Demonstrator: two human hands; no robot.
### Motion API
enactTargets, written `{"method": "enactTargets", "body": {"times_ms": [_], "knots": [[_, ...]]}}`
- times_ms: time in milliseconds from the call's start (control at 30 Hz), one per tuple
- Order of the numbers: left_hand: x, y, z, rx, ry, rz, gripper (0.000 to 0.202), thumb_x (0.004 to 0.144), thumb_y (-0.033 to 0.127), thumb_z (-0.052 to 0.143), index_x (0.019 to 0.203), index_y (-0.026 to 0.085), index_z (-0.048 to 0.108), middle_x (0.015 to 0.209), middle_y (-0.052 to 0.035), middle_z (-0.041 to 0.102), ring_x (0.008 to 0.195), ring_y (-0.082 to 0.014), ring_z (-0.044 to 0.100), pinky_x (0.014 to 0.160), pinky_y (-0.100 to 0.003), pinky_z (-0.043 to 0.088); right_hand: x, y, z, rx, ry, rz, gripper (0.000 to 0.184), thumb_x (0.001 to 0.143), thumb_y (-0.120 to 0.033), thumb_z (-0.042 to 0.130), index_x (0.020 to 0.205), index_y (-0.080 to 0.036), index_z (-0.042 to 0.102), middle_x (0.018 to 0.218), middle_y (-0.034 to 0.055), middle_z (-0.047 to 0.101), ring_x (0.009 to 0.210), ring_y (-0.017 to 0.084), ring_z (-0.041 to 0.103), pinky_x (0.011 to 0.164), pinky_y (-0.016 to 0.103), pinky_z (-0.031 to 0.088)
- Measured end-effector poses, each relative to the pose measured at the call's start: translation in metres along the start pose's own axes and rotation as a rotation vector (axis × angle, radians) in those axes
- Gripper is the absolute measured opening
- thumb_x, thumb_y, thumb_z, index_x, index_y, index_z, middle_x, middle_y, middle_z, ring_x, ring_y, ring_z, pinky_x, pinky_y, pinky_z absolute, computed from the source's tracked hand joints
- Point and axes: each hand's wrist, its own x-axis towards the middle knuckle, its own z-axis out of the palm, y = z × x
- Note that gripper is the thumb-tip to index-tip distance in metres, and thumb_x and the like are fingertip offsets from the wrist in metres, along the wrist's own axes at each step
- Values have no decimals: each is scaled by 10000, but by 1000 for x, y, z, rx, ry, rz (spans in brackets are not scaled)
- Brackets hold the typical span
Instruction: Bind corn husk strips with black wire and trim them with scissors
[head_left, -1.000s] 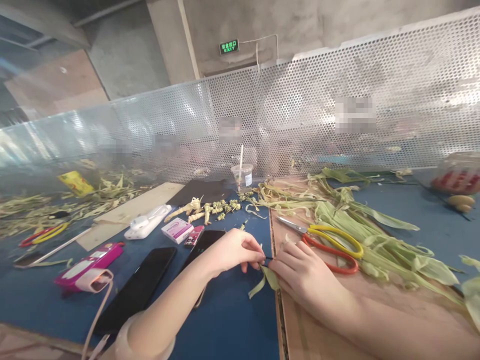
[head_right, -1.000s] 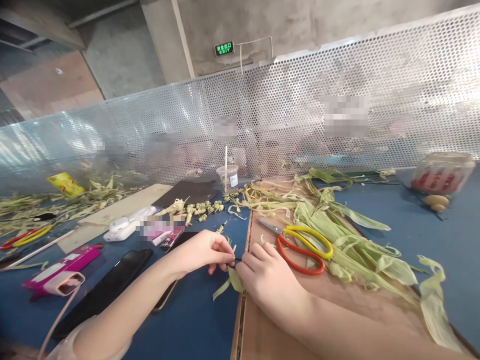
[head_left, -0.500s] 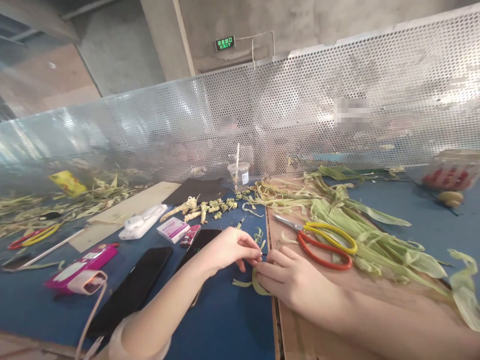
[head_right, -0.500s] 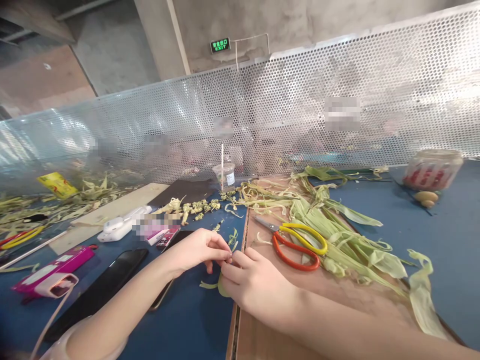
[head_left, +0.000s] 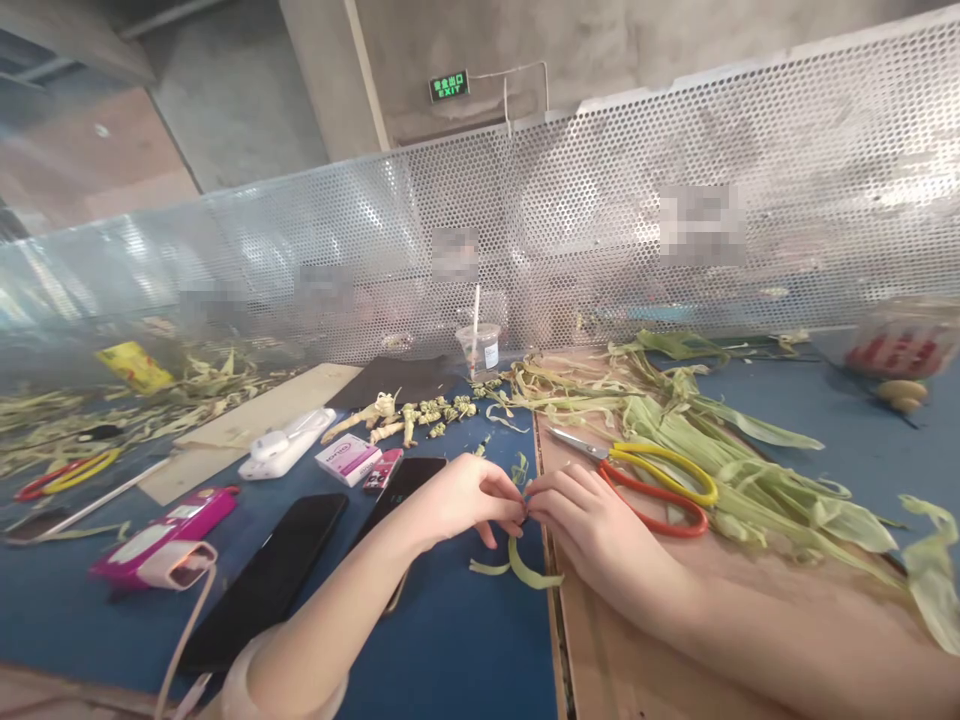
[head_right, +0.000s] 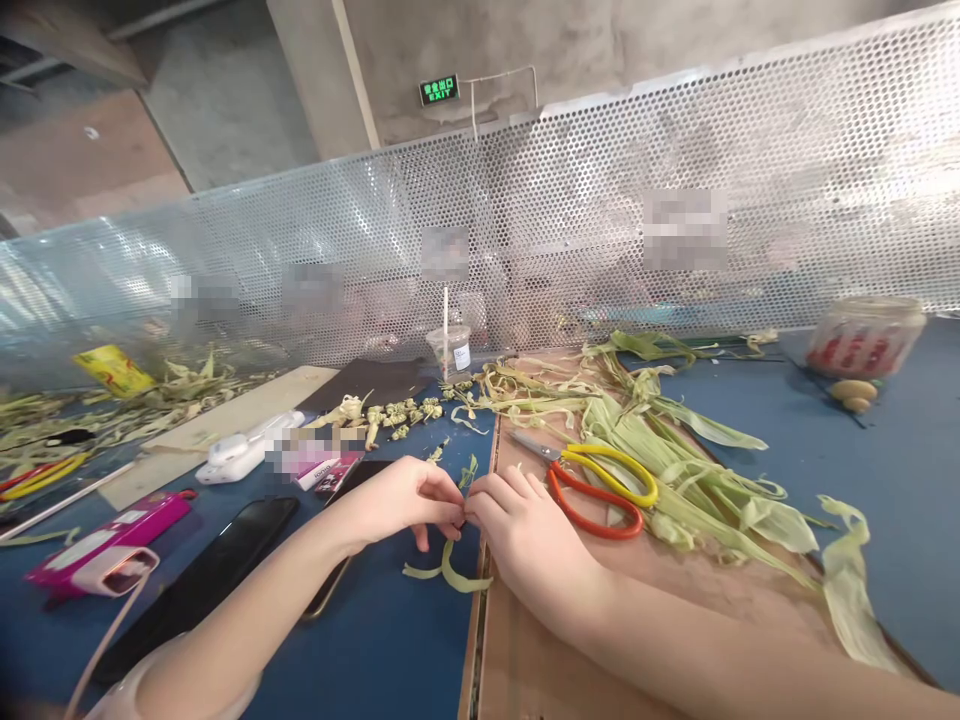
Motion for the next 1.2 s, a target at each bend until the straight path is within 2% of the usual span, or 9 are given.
{"method": "enactTargets", "body": {"times_ms": [100, 233, 433, 567, 667, 767, 1000, 1200], "knots": [[-2, 3, 0, 9, -11, -2, 149, 664, 211, 649, 773, 111, 664, 715, -76, 690, 720, -212, 664, 501, -229, 510, 4, 1, 1, 48, -6, 54, 192, 888, -136, 417, 857, -199, 597, 873, 38, 599, 837, 183, 501, 727, 329, 423], [-3, 6, 1, 46, -15, -13, 159, 664, 225, 651, 778, 117, 676, 701, -62, 692, 608, -164, 640, 510, -237, 517, 11, 3, 1, 96, -24, 110, 183, 888, -164, 435, 829, -203, 605, 834, 30, 597, 827, 178, 502, 728, 323, 417], [0, 4, 3, 17, 31, -19, 161, 665, 261, 657, 723, 111, 647, 658, -70, 678, 696, -221, 664, 477, -241, 514, 9, 3, 4, 136, 17, 199, 134, 873, -203, 462, 897, -204, 593, 890, 35, 578, 839, 181, 500, 756, 345, 406], [0, 5, 2, 2, 40, -34, 168, 661, 266, 664, 728, 115, 630, 658, -68, 676, 698, -223, 668, 466, -237, 508, 4, 0, 5, 150, -2, 250, 79, 826, -232, 526, 814, -210, 600, 902, 32, 559, 856, 196, 492, 756, 365, 402], [0, 5, 1, 16, 30, -32, 173, 657, 269, 667, 725, 116, 627, 650, -65, 669, 689, -214, 663, 447, -222, 491, 4, 1, 6, 192, -9, 252, 88, 804, -186, 539, 776, -221, 614, 900, 24, 561, 859, 190, 494, 760, 359, 401], [-1, 5, 0, 47, 42, -37, 188, 663, 289, 656, 739, 118, 634, 673, -68, 671, 682, -201, 651, 421, -205, 462, 6, 1, 7, 271, -20, 284, 122, 795, -163, 538, 730, -220, 625, 890, 20, 567, 853, 178, 501, 775, 348, 404], [1, 3, -3, 153, 69, -25, 214, 672, 320, 626, 757, 127, 664, 728, -68, 681, 605, -133, 575, 376, -166, 337, 10, -8, 2, 435, -54, 503, 153, 791, -213, 538, 680, -220, 642, 887, 23, 570, 899, 190, 502, 840, 364, 392], [3, 2, -2, 151, 114, -60, 265, 637, 343, 641, 773, 118, 670, 639, -51, 631, 602, -143, 555, 380, -177, 320, 9, -12, 8, 421, -42, 479, 150, 779, -212, 559, 684, -235, 673, 955, 24, 572, 935, 194, 497, 905, 397, 352]]}}
